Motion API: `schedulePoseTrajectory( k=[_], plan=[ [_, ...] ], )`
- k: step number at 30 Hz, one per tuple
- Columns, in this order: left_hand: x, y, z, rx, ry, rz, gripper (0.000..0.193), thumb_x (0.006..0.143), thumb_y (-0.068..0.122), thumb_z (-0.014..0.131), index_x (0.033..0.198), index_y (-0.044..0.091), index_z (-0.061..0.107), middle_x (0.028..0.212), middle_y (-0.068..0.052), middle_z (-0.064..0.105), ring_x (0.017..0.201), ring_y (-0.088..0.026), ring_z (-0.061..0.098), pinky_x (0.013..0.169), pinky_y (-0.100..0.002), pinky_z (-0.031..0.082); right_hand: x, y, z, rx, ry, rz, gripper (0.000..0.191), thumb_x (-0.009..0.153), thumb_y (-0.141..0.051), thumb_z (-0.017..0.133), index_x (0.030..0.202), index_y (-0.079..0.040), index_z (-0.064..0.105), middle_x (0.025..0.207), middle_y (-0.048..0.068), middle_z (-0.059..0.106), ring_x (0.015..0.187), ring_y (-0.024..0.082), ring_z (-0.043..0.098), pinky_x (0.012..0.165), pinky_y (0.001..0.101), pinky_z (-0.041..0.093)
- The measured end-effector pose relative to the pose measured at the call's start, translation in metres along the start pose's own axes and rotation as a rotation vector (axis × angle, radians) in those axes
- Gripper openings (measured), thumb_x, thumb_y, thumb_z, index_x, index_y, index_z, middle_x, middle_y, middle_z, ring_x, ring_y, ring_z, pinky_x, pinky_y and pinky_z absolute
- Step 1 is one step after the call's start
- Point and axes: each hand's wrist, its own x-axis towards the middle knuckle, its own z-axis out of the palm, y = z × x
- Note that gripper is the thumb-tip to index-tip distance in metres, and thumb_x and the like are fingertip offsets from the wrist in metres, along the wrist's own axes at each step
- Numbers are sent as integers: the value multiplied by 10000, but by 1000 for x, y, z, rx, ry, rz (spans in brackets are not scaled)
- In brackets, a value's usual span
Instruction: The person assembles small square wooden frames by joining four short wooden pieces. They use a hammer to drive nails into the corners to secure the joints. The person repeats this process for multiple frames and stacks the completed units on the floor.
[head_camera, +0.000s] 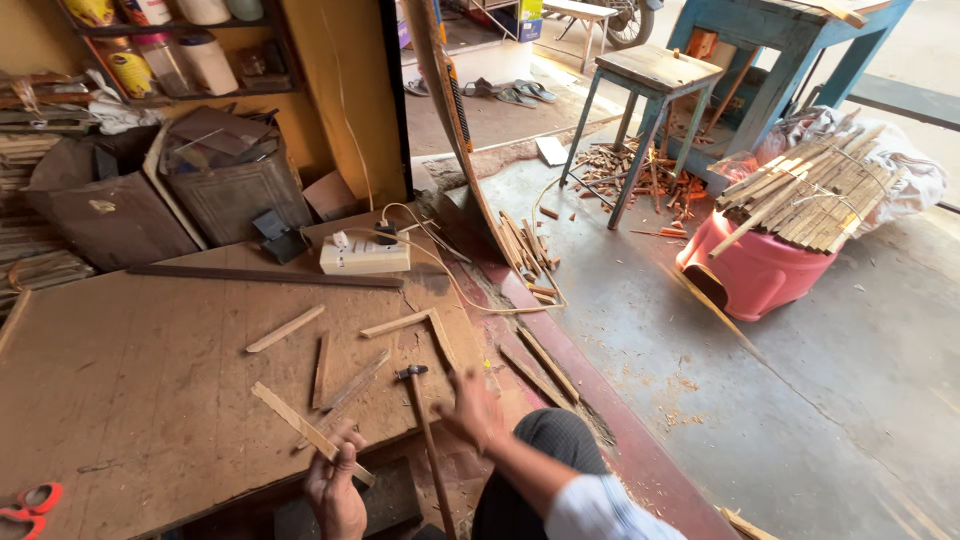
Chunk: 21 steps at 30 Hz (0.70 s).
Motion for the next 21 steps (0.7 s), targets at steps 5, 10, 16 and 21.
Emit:
schedulePoseTrajectory(
  k=[5, 10, 16, 21],
  plan=[
    [-3, 7, 1, 185, 245, 189, 337, 1039, 211, 619, 1201, -72, 535, 1010, -128, 687, 943, -220, 679, 879, -354, 563, 33, 13, -13, -290, -211, 124, 334, 818, -249, 701, 1075, -38, 665, 1096, 244, 684, 991, 415, 676, 837, 501, 546],
    [13, 7, -25, 67, 220, 89, 256, 1091, 189, 613, 1151, -59, 598, 1011, -118, 692, 897, -155, 634, 847, -278, 535, 34, 18, 10, -97, 12, 228, 222, 873, -194, 639, 1019, -30, 672, 980, 226, 711, 930, 405, 693, 834, 482, 549],
    [12, 15, -52, 176, 270, 90, 250, 1071, 188, 636, 1169, -39, 594, 912, -113, 672, 697, -156, 514, 633, -294, 419, 36, 15, -5, 212, 427, -301, 145, 945, -118, 687, 1079, -65, 677, 944, 166, 709, 832, 404, 677, 704, 464, 540],
    [10, 39, -77, -53, 90, 210, 182, 1045, 104, 637, 1162, -28, 592, 989, -71, 640, 864, -173, 591, 799, -311, 508, 11, -11, -24, 432, 483, -387, 194, 874, -60, 786, 1054, -40, 718, 924, 148, 683, 736, 274, 682, 629, 360, 529]
  ],
)
